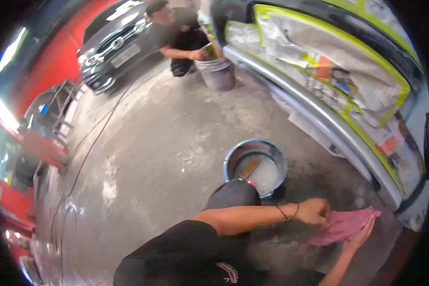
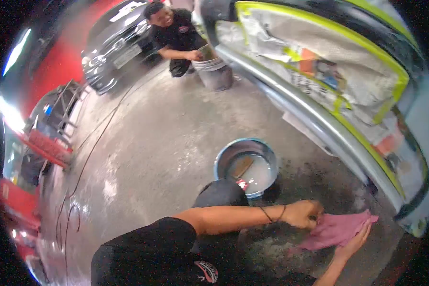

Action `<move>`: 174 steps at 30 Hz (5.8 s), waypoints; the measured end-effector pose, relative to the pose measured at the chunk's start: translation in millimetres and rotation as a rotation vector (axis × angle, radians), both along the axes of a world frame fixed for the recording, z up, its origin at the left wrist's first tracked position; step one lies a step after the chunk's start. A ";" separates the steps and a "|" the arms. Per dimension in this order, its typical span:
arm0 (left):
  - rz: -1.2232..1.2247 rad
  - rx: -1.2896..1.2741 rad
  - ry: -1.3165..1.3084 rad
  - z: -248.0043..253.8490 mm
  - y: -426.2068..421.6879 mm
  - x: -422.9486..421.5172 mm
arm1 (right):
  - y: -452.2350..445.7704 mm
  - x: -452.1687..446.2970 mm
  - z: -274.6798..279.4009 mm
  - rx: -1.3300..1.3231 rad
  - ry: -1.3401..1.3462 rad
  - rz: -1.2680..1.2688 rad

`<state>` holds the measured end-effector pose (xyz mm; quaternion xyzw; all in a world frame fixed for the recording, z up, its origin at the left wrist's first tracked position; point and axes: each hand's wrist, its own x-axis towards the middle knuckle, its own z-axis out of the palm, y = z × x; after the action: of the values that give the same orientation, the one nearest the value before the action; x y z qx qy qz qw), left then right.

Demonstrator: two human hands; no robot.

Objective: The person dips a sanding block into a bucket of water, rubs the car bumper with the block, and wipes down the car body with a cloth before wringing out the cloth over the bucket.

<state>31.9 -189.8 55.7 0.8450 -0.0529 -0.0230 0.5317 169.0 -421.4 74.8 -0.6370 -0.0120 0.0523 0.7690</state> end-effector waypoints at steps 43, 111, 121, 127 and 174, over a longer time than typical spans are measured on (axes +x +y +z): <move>0.847 -0.768 -1.026 125.3 133.5 -63.7 | 69.9 -77.7 23.1 -0.253 -0.018 1.074; 0.175 1.439 -1.088 313.6 -43.7 143.8 | 36.6 -40.4 -35.6 -1.080 -0.407 1.100; 0.666 1.019 -1.212 318.2 -38.8 140.7 | 30.4 -51.5 -4.9 -1.005 -0.575 1.162; 0.368 0.811 -1.334 319.2 -174.0 240.3 | 51.2 -50.4 -4.3 -1.047 -0.552 1.184; 0.629 0.586 -0.369 180.2 -48.3 13.8 | 35.5 -19.2 -65.6 0.175 0.469 0.469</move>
<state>45.7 -238.1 235.9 0.9245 0.1211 0.2759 0.2336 149.8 -385.9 9.2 -0.5193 0.0147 0.3715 0.7695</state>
